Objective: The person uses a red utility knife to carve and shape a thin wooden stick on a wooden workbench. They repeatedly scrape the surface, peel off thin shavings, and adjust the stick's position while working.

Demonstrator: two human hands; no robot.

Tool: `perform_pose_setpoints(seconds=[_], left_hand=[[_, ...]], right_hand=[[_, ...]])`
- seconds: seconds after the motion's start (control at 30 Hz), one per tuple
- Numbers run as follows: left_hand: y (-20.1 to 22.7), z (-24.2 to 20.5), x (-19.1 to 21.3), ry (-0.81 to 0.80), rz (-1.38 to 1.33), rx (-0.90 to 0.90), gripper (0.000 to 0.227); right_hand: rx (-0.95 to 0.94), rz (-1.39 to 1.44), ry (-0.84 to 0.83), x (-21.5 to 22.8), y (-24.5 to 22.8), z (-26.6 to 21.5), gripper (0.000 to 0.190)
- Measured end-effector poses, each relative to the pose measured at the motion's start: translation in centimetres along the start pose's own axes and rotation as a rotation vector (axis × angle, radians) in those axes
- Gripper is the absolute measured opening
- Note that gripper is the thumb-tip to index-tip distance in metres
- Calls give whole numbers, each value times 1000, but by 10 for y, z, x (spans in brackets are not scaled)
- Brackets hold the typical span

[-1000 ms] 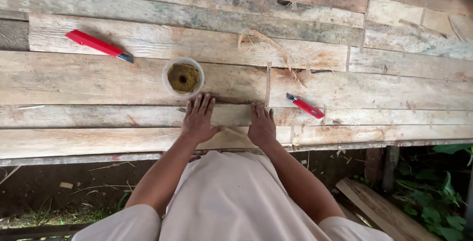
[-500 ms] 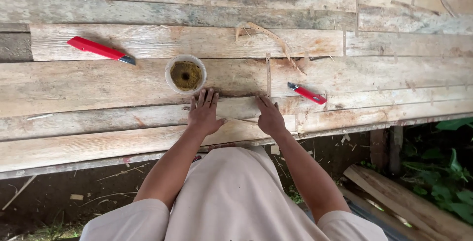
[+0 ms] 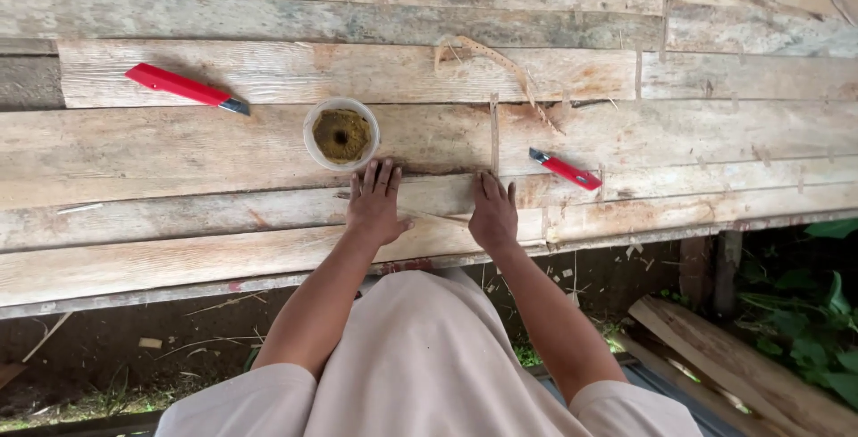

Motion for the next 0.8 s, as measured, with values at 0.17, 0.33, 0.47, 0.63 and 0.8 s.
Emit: perform_pose_setpoints(seconds=[0.17,0.33,0.47,0.63,0.8], left_hand=[[-1,2,-1,-7,-24,4,103],[-2,4,-5,-14,-19,15,105],[-4,13,-6,15,-27,0,101],[-5,3,-6,64,-76,-18,91],[3,-15,3,145,-83,-13,85]], right_hand=[[-45,-26,-92,24,-14,-7,78],[-70,-7,-229,24,-13,-5,80],[-65,27,-229,18,-5,1,84],[-84,252,-208,-3,28,2,73],[-139,587,-26,32,47,-6,70]])
Point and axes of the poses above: each hand's wrist, its own z-axis towards the middle knuckle, its own x-axis out of the back of the hand, y = z × x, the point moved 6 cm from there along z, towards the middle knuckle, and after that the axes turned 8 degrees about y, right-handed, at the moved point
